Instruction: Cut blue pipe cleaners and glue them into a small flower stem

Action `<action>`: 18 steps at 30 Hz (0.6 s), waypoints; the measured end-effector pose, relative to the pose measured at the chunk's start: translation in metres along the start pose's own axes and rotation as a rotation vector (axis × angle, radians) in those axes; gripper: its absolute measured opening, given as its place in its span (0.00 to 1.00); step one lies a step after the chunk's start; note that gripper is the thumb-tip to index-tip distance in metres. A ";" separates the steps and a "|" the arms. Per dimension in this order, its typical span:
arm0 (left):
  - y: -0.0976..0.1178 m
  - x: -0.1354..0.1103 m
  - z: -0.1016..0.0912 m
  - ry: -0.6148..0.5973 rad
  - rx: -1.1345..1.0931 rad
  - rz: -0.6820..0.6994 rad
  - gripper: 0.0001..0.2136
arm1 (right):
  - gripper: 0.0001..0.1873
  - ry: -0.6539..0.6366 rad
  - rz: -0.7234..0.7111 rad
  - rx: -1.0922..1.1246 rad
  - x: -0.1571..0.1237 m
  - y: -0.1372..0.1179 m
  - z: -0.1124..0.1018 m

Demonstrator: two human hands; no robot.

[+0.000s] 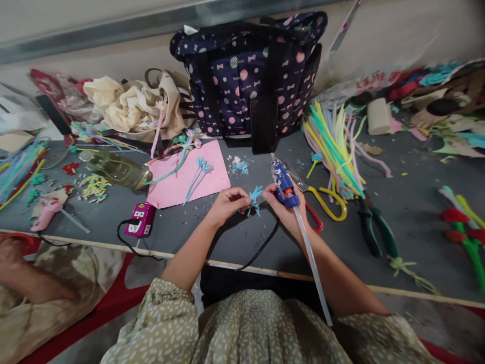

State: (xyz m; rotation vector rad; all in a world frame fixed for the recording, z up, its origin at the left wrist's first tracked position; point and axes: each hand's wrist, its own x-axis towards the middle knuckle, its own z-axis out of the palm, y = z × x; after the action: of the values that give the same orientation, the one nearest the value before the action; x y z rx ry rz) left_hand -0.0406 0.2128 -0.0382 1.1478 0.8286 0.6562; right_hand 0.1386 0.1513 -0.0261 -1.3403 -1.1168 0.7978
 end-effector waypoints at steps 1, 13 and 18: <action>0.000 0.000 0.000 -0.004 0.003 0.002 0.12 | 0.11 -0.003 0.001 -0.003 0.000 0.001 0.000; -0.002 0.000 -0.002 0.007 0.003 -0.013 0.13 | 0.10 0.031 -0.018 0.044 0.000 0.000 -0.001; -0.003 0.001 -0.002 -0.003 -0.037 -0.067 0.12 | 0.11 -0.020 -0.039 0.035 -0.001 0.003 -0.001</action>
State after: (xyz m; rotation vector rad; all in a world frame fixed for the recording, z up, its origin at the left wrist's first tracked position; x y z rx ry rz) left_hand -0.0417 0.2136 -0.0416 1.0833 0.8457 0.6121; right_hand 0.1403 0.1507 -0.0291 -1.2806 -1.1363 0.7998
